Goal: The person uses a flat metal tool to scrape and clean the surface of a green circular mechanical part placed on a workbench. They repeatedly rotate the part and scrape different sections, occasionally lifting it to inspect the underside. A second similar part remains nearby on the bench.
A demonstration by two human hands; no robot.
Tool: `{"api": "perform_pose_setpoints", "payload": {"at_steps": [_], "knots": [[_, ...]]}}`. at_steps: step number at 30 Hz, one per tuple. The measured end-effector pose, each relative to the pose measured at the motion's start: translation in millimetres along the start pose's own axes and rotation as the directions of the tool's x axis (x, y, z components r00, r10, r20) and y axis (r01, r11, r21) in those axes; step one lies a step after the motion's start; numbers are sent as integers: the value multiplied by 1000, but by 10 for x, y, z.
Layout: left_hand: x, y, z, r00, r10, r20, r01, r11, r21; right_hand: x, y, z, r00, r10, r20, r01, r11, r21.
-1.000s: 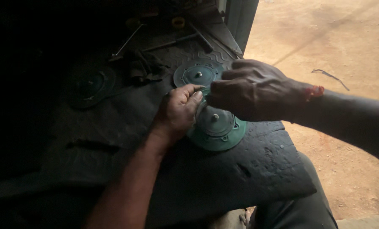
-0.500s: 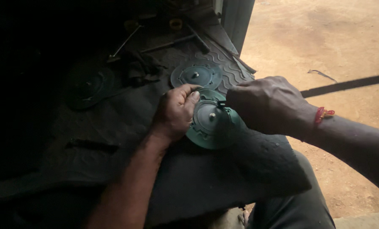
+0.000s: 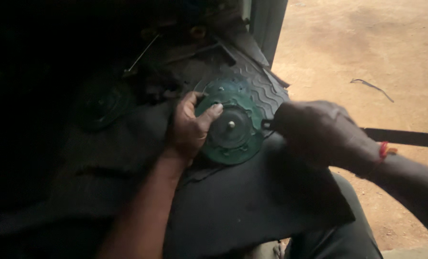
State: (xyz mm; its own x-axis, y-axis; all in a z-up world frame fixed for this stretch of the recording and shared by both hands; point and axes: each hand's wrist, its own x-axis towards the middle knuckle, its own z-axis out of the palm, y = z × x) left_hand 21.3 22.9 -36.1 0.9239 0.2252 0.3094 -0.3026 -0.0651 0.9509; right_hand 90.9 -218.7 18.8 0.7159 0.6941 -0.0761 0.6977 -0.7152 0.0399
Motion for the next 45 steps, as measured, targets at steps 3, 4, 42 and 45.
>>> {"api": "perform_pose_setpoints", "payload": {"at_steps": [3,4,42,45], "knots": [[-25,197,-61,932,-363,-10,362,926,104,-39,10,77,990,-40,-139,74,966,249],[-24,251,-75,923,-378,71,371,923,98,-25,6,97,980,-87,-178,134,953,270],[10,331,-63,843,-538,-16,539,842,15,330,-98,192,708,-414,-573,465,883,-64],[34,268,-62,849,-528,-38,528,849,10,386,-136,194,742,-378,-554,412,908,-68]]}}
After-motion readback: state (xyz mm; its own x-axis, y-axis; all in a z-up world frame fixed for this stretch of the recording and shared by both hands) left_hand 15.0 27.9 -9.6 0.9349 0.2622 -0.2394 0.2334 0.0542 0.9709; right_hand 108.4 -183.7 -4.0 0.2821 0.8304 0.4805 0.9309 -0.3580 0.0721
